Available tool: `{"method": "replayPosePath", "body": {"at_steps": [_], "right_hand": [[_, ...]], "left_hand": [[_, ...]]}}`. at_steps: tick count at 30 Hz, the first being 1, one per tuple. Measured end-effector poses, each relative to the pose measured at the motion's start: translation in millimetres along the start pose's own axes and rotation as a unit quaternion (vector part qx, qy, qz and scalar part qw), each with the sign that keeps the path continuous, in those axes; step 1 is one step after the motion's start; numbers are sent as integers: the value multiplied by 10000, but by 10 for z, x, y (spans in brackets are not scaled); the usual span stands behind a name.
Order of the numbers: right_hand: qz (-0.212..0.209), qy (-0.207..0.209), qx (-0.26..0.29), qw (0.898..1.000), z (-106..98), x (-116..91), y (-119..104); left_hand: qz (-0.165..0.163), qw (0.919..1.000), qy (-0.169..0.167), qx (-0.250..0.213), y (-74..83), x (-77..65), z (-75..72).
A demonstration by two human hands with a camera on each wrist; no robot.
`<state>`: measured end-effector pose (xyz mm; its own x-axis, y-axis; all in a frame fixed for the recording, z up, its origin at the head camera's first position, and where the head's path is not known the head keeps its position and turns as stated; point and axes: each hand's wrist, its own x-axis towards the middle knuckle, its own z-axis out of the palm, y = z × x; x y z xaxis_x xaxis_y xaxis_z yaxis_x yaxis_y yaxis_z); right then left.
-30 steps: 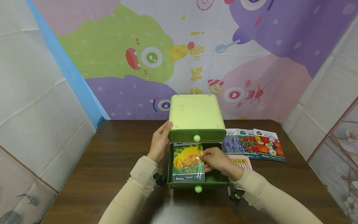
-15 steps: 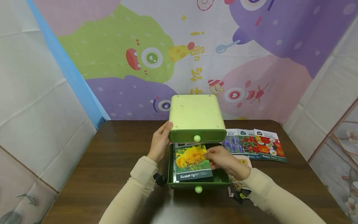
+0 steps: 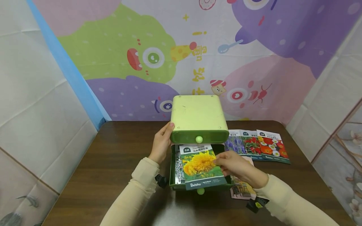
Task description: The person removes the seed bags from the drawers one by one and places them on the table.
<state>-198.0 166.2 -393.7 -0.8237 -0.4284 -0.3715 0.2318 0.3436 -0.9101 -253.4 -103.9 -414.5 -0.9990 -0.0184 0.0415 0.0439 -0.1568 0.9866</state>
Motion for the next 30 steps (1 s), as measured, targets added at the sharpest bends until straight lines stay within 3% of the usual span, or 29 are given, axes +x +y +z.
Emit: {"method": "replayPosePath", "body": {"at_steps": [10, 22, 30], "right_hand": [[-162, -417, -104, 9989, -151, -176, 75], [-309, -597, -128, 9977, -401, -455, 129], [-545, -271, -194, 9980, -714, -670, 186]], "left_hand": [[41, 9999, 37, -116, 6, 0, 8], [80, 9998, -8, -185, 8, -2, 8], [113, 9997, -64, -182, -4, -5, -2]]}}
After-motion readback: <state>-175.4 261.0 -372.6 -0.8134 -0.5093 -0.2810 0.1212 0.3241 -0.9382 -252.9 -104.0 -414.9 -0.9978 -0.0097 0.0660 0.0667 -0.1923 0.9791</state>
